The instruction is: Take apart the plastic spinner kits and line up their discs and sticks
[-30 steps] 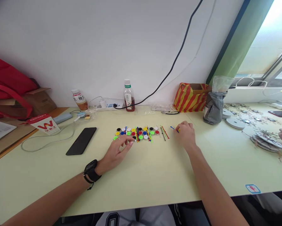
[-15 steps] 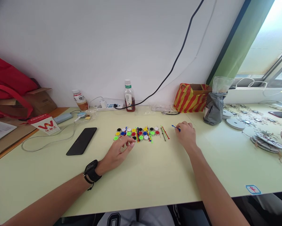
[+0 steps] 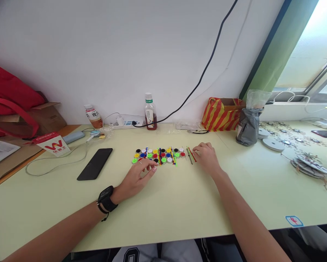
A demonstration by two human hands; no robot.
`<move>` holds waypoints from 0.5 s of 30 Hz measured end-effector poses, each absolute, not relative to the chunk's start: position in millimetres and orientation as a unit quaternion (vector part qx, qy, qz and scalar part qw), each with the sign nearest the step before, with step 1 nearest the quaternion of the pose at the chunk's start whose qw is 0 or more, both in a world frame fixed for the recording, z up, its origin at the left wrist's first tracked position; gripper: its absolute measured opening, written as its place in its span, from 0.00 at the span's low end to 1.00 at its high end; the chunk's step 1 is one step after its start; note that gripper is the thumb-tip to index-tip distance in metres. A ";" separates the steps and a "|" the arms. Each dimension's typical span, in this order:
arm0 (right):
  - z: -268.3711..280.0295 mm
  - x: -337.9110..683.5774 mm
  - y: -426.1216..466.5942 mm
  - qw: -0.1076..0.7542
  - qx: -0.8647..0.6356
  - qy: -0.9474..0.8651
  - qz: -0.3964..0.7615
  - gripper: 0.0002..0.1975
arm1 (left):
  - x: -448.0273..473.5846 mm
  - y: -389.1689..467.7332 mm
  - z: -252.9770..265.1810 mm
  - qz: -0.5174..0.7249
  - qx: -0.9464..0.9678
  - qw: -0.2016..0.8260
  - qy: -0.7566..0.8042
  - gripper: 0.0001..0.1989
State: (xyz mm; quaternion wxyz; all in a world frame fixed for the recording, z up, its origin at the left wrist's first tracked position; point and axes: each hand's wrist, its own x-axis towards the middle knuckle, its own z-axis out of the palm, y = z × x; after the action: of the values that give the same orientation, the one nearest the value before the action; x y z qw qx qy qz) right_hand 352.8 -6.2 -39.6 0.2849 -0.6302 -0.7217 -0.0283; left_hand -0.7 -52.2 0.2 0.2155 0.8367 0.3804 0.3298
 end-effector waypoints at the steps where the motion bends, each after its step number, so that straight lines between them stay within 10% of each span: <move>1: -39.7 350.1 -6.3 0.275 -0.626 -0.730 -0.022 0.10 | -0.6 -52.4 0.1 0.329 0.837 0.217 0.380 0.10; 15: -39.6 340.9 -9.3 0.247 -0.636 -0.729 -0.053 0.09 | -0.1 -54.1 1.0 0.325 0.837 0.226 0.379 0.10</move>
State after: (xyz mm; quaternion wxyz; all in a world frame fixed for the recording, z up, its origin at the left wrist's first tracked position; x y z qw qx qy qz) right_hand 340.9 -9.3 -39.6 0.2473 -0.6361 -0.7290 -0.0530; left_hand -0.1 -54.1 1.0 0.2261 0.8365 0.3785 0.3253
